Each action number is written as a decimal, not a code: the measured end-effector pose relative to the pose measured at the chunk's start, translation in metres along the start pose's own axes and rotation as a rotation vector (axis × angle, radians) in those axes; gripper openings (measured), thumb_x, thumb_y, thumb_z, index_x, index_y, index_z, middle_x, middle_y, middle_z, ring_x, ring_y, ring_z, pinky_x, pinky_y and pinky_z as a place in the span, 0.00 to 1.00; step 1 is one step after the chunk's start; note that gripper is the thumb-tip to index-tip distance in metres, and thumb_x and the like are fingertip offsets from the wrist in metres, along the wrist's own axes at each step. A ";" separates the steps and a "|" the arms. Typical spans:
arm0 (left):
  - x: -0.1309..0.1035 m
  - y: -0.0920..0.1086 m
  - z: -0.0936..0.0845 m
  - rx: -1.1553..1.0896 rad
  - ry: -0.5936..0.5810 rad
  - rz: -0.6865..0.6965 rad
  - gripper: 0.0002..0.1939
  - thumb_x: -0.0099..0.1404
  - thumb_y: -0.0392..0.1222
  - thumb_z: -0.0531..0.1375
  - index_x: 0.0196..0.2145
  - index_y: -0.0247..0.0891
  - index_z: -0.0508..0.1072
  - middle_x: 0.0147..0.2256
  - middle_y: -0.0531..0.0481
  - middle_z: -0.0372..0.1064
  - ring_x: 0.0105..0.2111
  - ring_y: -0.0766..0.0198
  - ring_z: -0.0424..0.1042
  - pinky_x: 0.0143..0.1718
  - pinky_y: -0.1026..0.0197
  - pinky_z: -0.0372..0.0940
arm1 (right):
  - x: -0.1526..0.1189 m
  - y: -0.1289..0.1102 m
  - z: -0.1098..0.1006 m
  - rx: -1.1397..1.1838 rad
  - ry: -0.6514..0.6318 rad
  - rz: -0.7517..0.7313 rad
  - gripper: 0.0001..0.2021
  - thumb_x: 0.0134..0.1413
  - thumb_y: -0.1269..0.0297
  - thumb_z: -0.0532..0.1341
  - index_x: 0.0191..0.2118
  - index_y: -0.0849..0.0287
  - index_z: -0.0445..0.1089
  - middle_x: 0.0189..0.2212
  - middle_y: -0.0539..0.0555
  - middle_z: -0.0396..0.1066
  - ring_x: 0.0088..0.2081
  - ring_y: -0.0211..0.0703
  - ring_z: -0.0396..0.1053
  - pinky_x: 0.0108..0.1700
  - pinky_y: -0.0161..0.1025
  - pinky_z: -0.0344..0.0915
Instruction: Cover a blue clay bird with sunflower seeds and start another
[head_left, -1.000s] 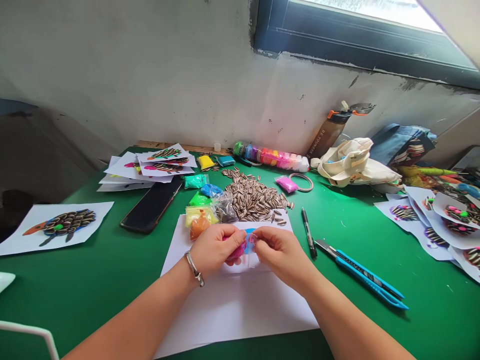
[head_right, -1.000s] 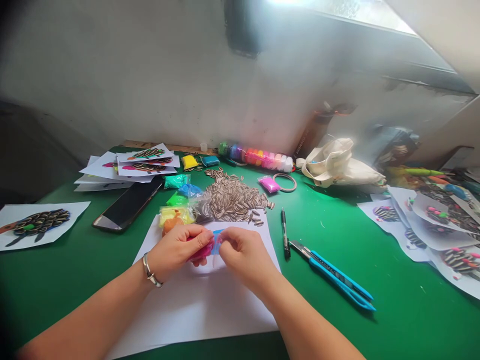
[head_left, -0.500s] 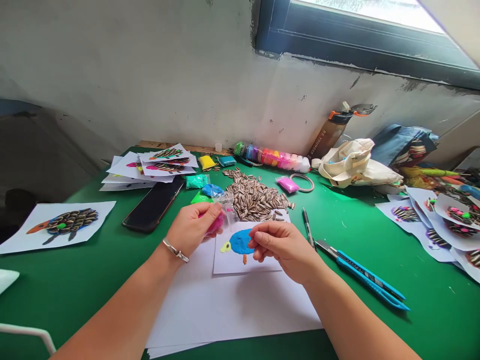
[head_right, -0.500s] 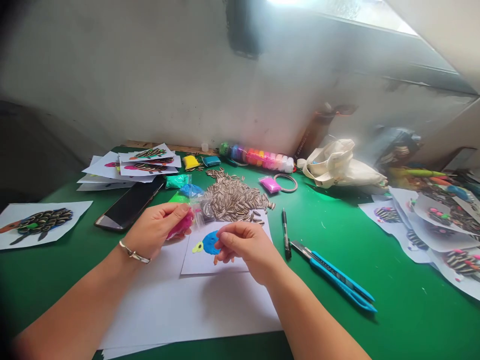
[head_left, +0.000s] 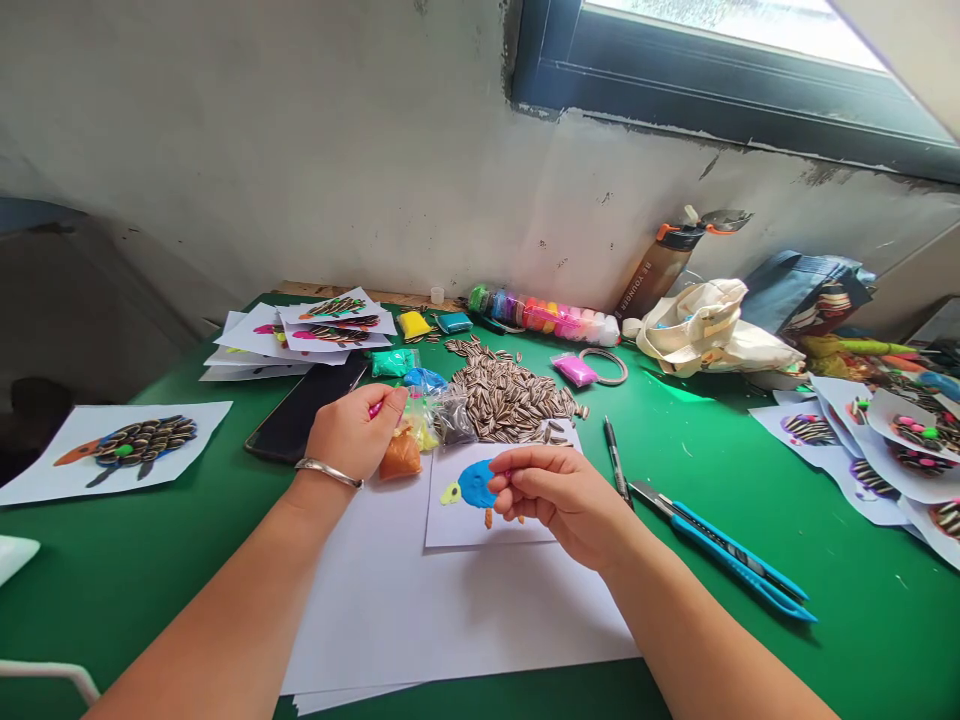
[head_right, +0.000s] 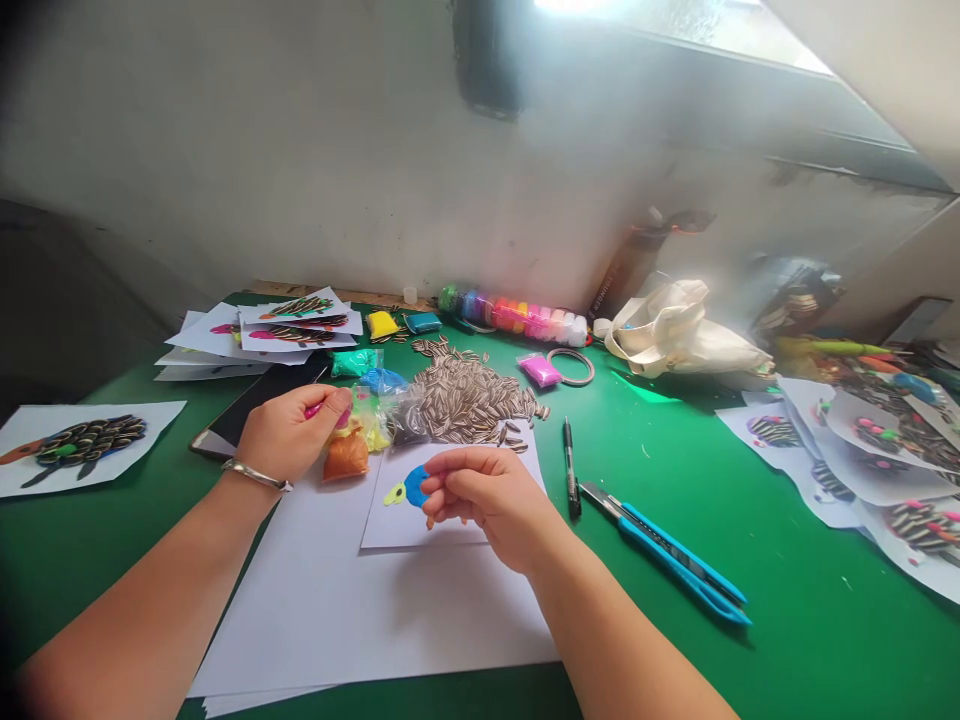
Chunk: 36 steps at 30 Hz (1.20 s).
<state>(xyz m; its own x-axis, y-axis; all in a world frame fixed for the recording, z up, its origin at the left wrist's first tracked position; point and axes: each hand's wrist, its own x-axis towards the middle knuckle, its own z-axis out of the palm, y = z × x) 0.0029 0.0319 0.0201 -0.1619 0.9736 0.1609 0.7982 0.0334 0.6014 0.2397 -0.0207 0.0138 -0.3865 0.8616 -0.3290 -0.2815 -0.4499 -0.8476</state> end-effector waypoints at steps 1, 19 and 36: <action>0.000 -0.001 0.001 0.011 0.002 0.008 0.17 0.62 0.54 0.52 0.30 0.42 0.75 0.27 0.51 0.76 0.31 0.56 0.72 0.29 0.61 0.59 | -0.001 -0.001 0.001 0.017 -0.003 0.004 0.09 0.46 0.67 0.65 0.36 0.64 0.75 0.26 0.55 0.74 0.27 0.39 0.72 0.32 0.38 0.68; 0.005 -0.010 0.010 0.165 0.082 0.130 0.26 0.64 0.54 0.51 0.52 0.37 0.70 0.49 0.42 0.72 0.49 0.47 0.68 0.49 0.51 0.62 | 0.001 0.003 -0.002 -0.246 0.091 -0.124 0.10 0.49 0.59 0.65 0.29 0.61 0.70 0.21 0.49 0.71 0.21 0.35 0.68 0.25 0.34 0.62; -0.014 0.008 0.000 0.069 0.523 0.607 0.17 0.63 0.43 0.58 0.49 0.37 0.72 0.51 0.42 0.68 0.55 0.54 0.64 0.58 0.50 0.58 | 0.003 0.013 0.003 -0.391 0.112 -0.204 0.10 0.50 0.60 0.63 0.37 0.59 0.73 0.28 0.53 0.74 0.30 0.41 0.73 0.31 0.38 0.67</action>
<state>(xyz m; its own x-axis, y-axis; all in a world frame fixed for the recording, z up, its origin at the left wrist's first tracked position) 0.0120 0.0190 0.0226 0.0744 0.5950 0.8002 0.8657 -0.4368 0.2443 0.2320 -0.0249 0.0028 -0.2545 0.9532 -0.1633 0.0192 -0.1638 -0.9863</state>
